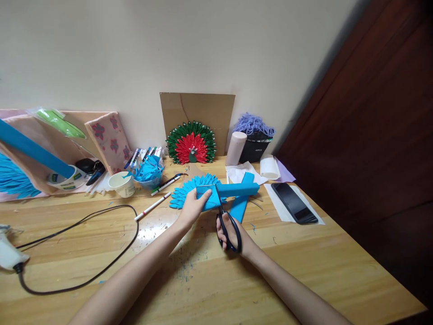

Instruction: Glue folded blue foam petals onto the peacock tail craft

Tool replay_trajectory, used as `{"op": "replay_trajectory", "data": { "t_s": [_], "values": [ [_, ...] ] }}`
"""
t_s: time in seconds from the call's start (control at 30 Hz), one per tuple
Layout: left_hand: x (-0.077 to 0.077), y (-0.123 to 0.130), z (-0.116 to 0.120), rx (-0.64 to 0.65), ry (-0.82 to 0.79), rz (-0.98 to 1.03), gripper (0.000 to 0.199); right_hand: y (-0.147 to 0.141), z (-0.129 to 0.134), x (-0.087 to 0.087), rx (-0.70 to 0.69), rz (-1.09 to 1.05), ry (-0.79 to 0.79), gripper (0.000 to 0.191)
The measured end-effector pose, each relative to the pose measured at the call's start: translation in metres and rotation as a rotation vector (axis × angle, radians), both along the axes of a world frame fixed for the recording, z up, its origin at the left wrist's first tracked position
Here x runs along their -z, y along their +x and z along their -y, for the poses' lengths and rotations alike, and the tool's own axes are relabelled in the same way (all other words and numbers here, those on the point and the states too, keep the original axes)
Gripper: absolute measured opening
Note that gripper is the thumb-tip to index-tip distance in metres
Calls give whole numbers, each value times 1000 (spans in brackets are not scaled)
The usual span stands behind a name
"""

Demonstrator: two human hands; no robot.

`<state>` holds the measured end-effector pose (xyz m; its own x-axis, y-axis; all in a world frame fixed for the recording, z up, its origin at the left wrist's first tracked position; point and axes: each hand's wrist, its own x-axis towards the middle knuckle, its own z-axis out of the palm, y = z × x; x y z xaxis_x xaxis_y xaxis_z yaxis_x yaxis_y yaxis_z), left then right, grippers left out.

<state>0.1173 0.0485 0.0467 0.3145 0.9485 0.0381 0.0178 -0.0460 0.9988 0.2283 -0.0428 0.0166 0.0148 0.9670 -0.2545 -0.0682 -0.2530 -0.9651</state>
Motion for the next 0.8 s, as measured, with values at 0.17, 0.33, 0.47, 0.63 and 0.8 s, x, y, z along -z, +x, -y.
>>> {"op": "replay_trajectory", "data": {
  "t_s": [0.17, 0.33, 0.47, 0.63, 0.8],
  "values": [
    [1, 1, 2, 44, -65, -4, 35, 4, -4, 4, 26, -15, -42, 63],
    [0, 0, 3, 16, -34, -6, 31, 7, -9, 4, 92, -78, -7, 63],
    [1, 2, 6, 53, 7, 6, 30, 11, -11, 0, 162, -89, 147, 50],
    [-3, 5, 17, 79, -14, -9, 29, 16, -11, -5, 212, -7, 240, 36],
    [-6, 5, 21, 84, -158, 49, 35, 25, -15, -6, 220, -153, 265, 32]
  ]
}}
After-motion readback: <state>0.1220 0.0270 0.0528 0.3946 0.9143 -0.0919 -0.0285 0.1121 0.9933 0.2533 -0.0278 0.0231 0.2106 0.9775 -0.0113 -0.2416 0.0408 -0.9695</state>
